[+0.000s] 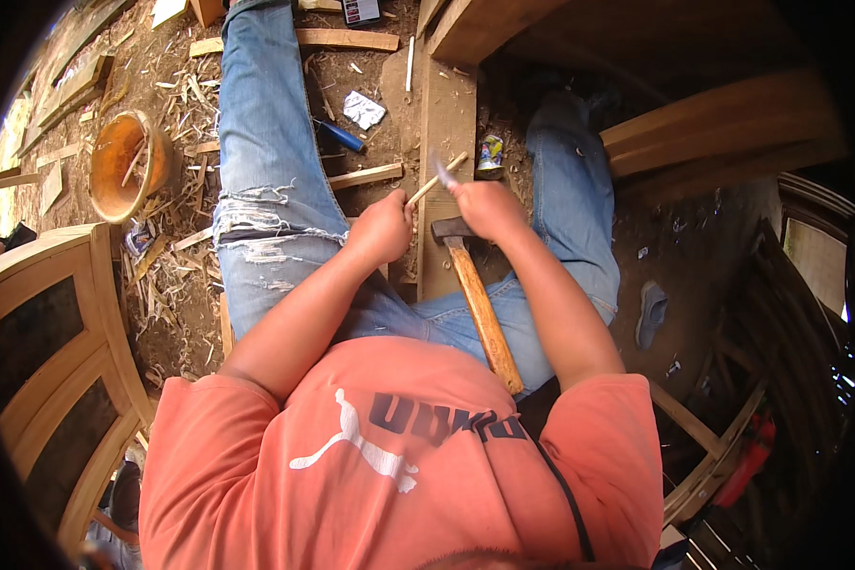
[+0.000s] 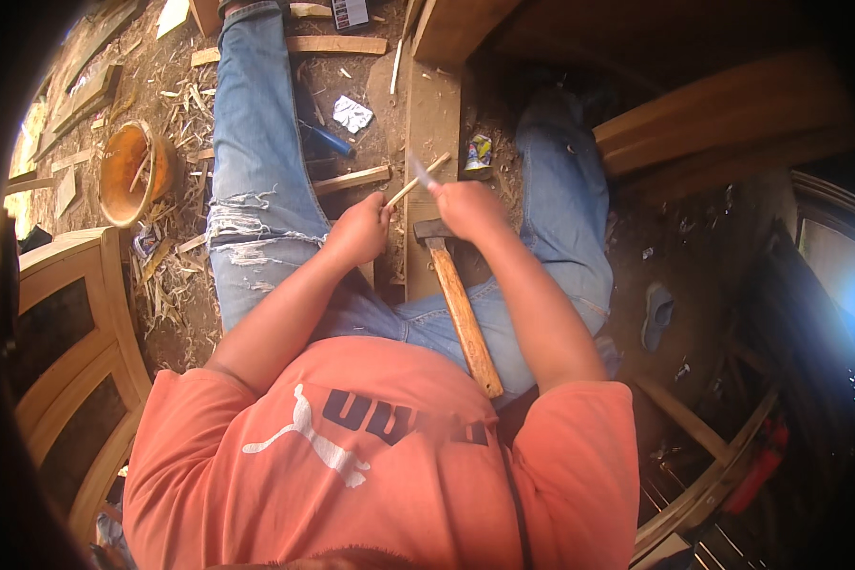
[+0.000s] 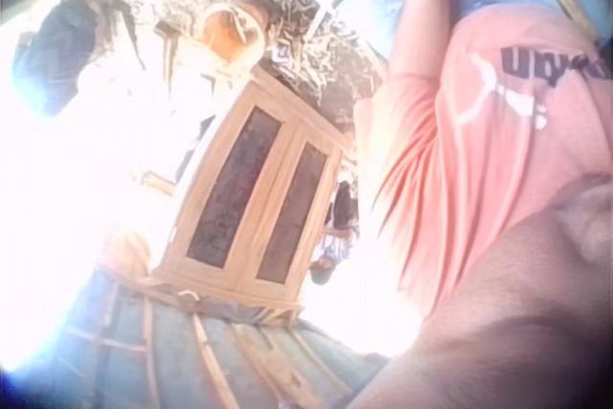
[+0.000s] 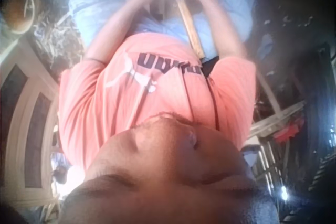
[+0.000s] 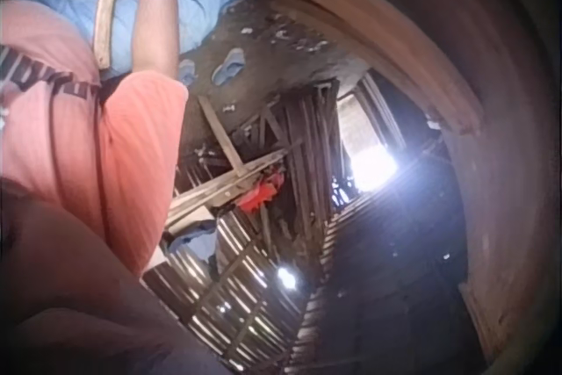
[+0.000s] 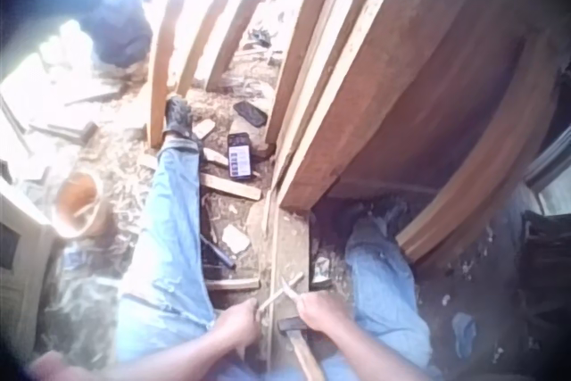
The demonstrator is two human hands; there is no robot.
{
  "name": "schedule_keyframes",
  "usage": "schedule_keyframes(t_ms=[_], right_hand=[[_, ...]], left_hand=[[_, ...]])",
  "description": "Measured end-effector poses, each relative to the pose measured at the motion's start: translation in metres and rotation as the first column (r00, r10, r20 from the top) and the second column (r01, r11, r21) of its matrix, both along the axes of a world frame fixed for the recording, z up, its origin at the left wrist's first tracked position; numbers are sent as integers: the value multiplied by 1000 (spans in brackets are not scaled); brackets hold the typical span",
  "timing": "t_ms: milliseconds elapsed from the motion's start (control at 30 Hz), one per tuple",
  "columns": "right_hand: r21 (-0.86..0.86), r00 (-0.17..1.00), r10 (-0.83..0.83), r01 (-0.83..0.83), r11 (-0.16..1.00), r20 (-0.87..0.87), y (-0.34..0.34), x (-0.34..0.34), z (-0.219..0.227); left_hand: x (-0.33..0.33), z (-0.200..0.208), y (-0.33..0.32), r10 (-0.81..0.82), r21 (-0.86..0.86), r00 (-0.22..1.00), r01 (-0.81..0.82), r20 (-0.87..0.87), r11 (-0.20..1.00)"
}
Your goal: The person sits on the ground and uses a hammer to drive nails into a wooden frame. They repeatedly position nails and strike them to secure the wood pieces together.
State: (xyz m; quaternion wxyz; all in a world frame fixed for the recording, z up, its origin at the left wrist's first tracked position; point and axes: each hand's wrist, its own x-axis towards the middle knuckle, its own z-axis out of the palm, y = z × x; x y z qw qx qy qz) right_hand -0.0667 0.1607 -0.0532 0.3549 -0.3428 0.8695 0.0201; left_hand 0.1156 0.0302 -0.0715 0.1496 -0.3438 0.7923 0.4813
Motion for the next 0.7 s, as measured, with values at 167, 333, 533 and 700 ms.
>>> schedule_keyframes(t_ms=[167,333,533,700], right_hand=[[9,991,-123,123,992,-52,-2,-10,1],[-122,990,-139,134,983,-33,23,-33,-9],[-243,994,-45,20,970,-97,14,20,3],[-378,988,-146,119,918,-44,25,37,0]], left_hand=[[0,-3,-3,14,7,1000,-14,-3,1000],[-4,5,-2,-33,19,999,33,-7,999],[-5,-10,-1,60,118,997,-55,-40,992],[-6,-26,2,209,381,978,-192,-2,904]])
